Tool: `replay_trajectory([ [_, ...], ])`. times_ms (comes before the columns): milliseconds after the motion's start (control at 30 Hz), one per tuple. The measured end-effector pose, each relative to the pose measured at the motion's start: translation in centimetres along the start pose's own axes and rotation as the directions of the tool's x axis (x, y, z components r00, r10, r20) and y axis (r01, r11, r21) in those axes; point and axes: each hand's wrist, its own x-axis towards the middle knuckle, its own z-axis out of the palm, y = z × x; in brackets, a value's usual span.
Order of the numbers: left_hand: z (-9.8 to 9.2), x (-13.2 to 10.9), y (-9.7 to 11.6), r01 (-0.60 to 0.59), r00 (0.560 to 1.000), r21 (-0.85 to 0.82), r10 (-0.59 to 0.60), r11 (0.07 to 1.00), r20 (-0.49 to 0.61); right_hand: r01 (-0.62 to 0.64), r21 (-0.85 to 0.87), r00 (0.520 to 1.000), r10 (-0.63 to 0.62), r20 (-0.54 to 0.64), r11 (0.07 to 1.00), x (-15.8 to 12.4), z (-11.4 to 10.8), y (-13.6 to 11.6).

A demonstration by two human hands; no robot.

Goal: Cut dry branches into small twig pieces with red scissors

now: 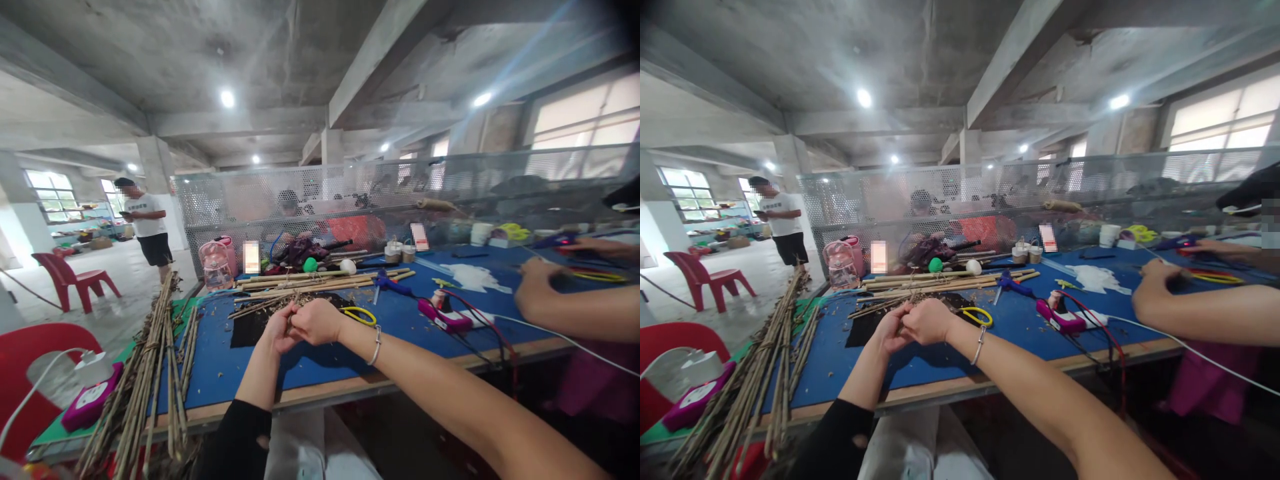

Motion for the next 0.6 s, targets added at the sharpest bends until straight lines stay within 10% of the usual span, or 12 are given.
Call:
replay_trajectory([
  [200,0.0,0.3,0.3,-0.3,0.954,-0.088,0.298,0.95,-0.027,-0.212,0.024,0.977,0.212,-0.003,0.977,-0.2,0.5,0.2],
  [400,-0.4,1.2,0.3,-0.573,0.792,0.001,0.555,0.819,-0.255,-0.641,0.144,0.762,0.648,-0.001,0.754,0.0,1.9,0.8],
  [600,-0.5,1.7,-1.1,-0.717,0.577,0.411,0.81,0.563,-0.103,-0.733,0.452,0.6,0.796,0.076,0.509,1.8,3.3,1.1],
])
